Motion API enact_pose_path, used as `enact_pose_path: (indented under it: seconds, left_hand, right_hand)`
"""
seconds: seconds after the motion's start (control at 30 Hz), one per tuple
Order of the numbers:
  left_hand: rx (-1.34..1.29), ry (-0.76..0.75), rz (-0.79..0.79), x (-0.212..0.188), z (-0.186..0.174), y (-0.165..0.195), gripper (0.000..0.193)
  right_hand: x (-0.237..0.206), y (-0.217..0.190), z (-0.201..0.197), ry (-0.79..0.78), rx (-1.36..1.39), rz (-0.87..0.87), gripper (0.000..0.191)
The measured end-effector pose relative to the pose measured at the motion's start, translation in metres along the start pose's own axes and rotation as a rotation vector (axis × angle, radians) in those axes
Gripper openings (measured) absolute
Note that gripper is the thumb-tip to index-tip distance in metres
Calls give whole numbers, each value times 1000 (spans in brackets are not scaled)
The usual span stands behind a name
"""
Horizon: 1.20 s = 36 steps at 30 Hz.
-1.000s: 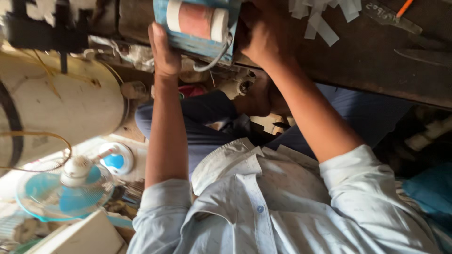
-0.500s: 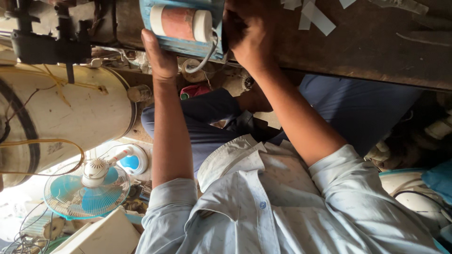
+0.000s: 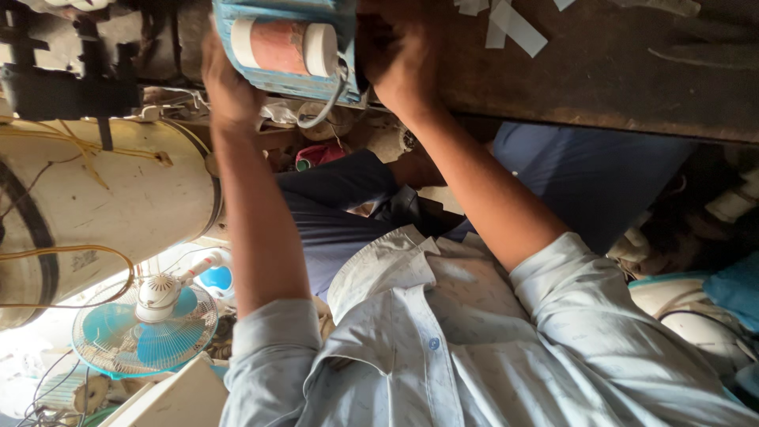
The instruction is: The person sits on the floor and cuts a translucent plastic sheet into narrow strips using scissors, placing the cut strips on the workbench. The person then picks up a blue electric motor housing and works on it with both hands.
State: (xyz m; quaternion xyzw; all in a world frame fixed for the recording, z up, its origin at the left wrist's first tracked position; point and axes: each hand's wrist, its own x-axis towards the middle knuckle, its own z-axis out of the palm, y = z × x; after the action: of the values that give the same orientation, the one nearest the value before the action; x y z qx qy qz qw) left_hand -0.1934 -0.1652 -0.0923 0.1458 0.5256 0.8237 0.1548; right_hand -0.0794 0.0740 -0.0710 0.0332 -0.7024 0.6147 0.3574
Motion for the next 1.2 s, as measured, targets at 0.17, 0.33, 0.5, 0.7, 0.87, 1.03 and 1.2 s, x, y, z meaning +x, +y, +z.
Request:
enact_pose_path:
  seconds: [0.17, 0.33, 0.5, 0.7, 0.87, 1.03, 1.2]
  left_hand:
    - [286, 47, -18, 21, -10, 2, 50]
    - [545, -19, 106, 20, -11, -1, 51]
    - [351, -12, -23, 22, -15, -3, 45]
    - [180, 28, -97, 21, -16, -2, 38]
    - [292, -119, -6, 25, -4, 7, 39]
    - [238, -58, -41, 27, 7, 14, 34]
    - [322, -109, 1, 30, 7, 15, 32]
  right_hand:
    - [1, 1, 9, 54, 79, 82, 16]
    - [8, -11, 6, 36, 47, 15, 17]
    - [13, -19, 4, 39, 90, 20, 16]
    - [9, -10, 3, -2, 46, 28, 11]
    - [7, -6, 3, -17, -6, 64, 6]
    - [6, -6, 0, -48, -13, 27, 7]
    - [4, -3, 1, -58, -43, 76, 8]
